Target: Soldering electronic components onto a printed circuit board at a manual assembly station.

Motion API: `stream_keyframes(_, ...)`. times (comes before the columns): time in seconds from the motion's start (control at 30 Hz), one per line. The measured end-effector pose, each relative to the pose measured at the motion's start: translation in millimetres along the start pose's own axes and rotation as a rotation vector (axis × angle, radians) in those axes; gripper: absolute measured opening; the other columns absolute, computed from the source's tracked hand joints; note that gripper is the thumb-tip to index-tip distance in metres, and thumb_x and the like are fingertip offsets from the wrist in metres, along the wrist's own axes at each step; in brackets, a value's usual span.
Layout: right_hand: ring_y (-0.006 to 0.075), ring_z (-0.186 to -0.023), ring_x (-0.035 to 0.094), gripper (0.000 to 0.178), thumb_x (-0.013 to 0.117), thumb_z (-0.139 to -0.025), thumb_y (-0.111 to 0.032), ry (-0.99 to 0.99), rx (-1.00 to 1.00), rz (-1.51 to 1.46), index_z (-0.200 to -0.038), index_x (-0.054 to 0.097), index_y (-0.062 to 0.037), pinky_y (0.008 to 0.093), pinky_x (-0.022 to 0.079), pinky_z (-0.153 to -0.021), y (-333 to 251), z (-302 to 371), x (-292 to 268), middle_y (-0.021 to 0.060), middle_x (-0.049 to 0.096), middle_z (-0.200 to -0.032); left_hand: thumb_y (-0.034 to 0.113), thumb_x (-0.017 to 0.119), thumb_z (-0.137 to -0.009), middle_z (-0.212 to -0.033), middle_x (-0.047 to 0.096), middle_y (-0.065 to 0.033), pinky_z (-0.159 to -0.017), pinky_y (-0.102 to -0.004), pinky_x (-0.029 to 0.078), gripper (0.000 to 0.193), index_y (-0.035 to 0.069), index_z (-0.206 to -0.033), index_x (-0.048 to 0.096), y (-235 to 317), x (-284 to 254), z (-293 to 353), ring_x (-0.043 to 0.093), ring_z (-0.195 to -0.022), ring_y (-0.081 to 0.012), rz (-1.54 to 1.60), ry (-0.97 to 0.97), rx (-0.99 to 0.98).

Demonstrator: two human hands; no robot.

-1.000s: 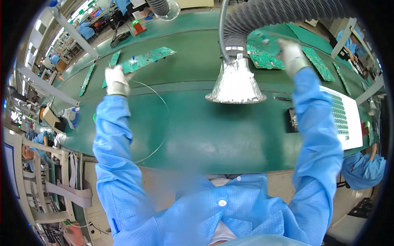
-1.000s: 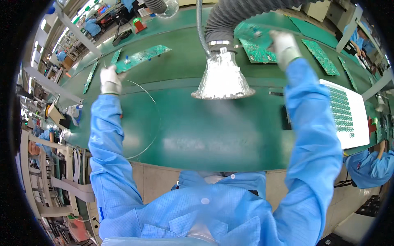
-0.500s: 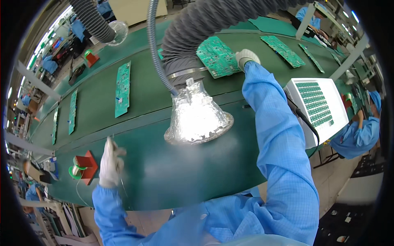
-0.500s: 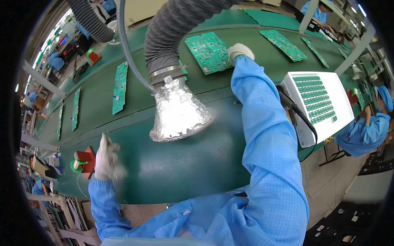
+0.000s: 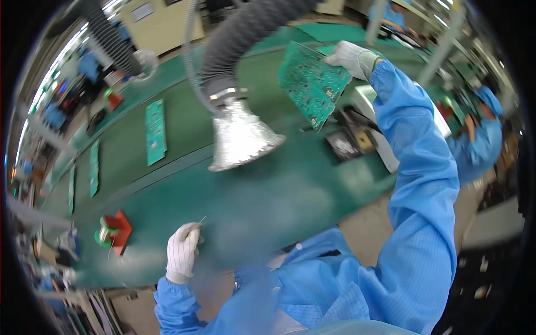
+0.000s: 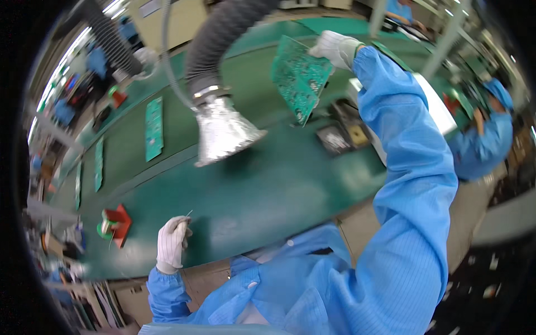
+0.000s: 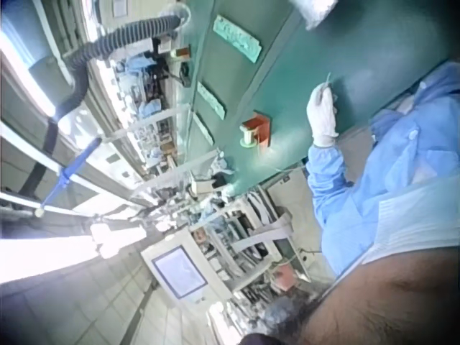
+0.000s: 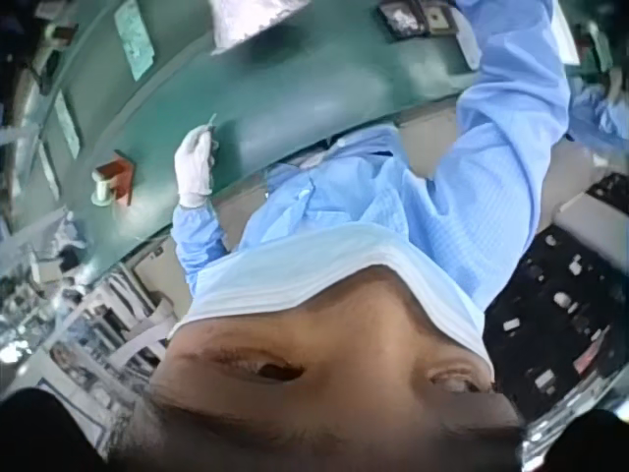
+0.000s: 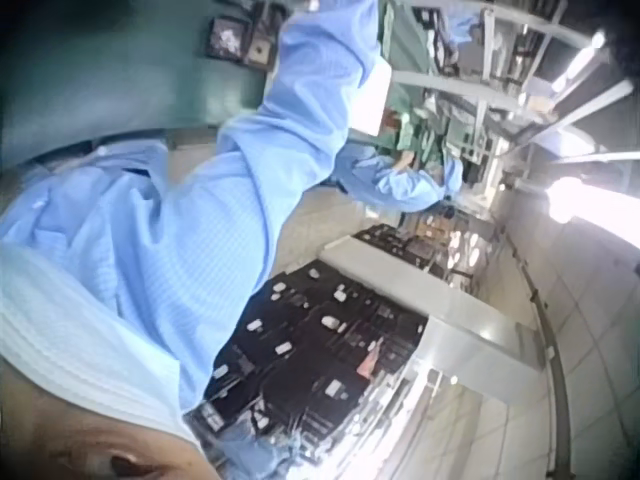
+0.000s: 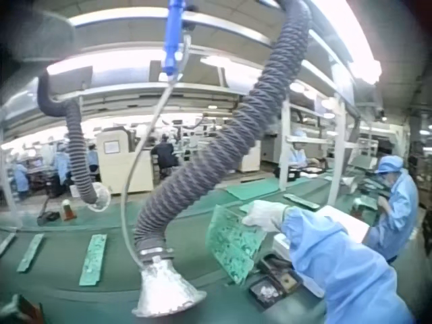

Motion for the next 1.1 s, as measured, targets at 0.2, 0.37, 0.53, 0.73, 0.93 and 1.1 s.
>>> stream_keyframes(0.2, 0.0228, -0.095, 0.067, 0.046, 0.064, -0.095, -0.036, 0.147, 0.511, -0.777, -0.112, 0.068, 0.0062, 0.0353, 0.05, -0.088, -93.2, 181.3, -13.5, 0.0153, 0.072, -0.096, 0.016, 0.052, -0.101, -0.078, 0.058, -0.0083, -0.052, -0.0267, 0.041, 0.021, -0.001, -0.101, 0.063, 7.6, 23.3, 19.0, 0.053, -0.058, -0.0116, -0.113, -0.02, 0.035)
stream_keyframes(0.37, 0.0218, -0.097, 0.065, 0.039, 0.063, -0.097, -0.028, 0.218, 0.745, -1.245, -0.113, 0.066, 0.0078, 0.0363, 0.051, -0.088, -201.3, 233.4, 45.3, 0.0141, 0.071, -0.103, 0.002, 0.051, -0.093, -0.086, 0.054, -0.0078, -0.053, -0.0295, 0.042, 0.015, -0.004, -0.105, 0.058, 52.3, 43.0, 50.9, 0.055, -0.061, -0.0174, -0.643, -0.031, 0.68)
stream_keyframes(0.53, 0.0145, -0.064, 0.064, 0.04, 0.059, -0.099, -0.027, 0.102, 0.868, -1.721, -0.122, 0.057, 0.0049, 0.029, 0.05, -0.054, -296.5, 225.2, 96.7, 0.0084, 0.067, -0.093, 0.003, 0.053, -0.092, -0.088, 0.06, -0.0088, -0.059, -0.0353, 0.048, 0.018, -0.001, -0.108, 0.06, 81.6, 68.3, 75.4, 0.06, -0.069, -0.024, -0.829, -0.006, 0.747)
stream_keyframes(0.73, 0.0374, -0.096, 0.067, 0.044, 0.061, -0.096, -0.041, 0.042, 0.341, -1.068, -0.116, 0.066, -0.0027, 0.0422, 0.055, -0.088, -282.3, 211.1, 63.5, 0.0208, 0.069, -0.104, 0.035, 0.081, -0.08, -0.128, 0.065, -0.0181, -0.072, -0.0414, 0.056, 0.04, 0.005, -0.083, 0.054, 77.1, 102.1, 73.5, 0.07, -0.09, -0.0365, -0.785, 0.053, 0.415)
stream_keyframes(0.93, 0.0171, -0.072, 0.066, 0.044, 0.064, -0.092, -0.04, 0.753, 0.621, -0.664, -0.112, 0.07, -0.0014, 0.0324, 0.053, -0.069, -63.0, 277.6, 17.6, 0.0087, 0.071, -0.091, 0.038, 0.085, -0.075, -0.137, 0.059, -0.0171, -0.071, -0.0403, 0.056, 0.047, 0.003, -0.085, 0.054, 53.4, 116.2, 57.7, 0.07, -0.094, -0.0338, -0.881, 0.023, 0.424)
stream_keyframes(1.1, 0.0337, -0.097, 0.071, 0.04, 0.059, -0.088, -0.039, 0.07, 1.168, -0.011, -0.106, 0.075, -0.0075, 0.0401, 0.054, -0.086, 81.8, 324.8, 79.3, 0.0167, 0.074, -0.102, 0.033, 0.086, -0.074, -0.134, 0.062, -0.0149, -0.069, -0.0381, 0.056, 0.045, 0.003, -0.085, 0.055, 43.7, 115.0, 47.9, 0.07, -0.092, -0.0317, -0.865, 0.056, 0.477)
Point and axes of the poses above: each hand's wrist, its own z-axis away from the middle knuckle, its own x-axis out of the palm, y = z × x, the point moved 5 cm from there along -z, towards the middle knuckle
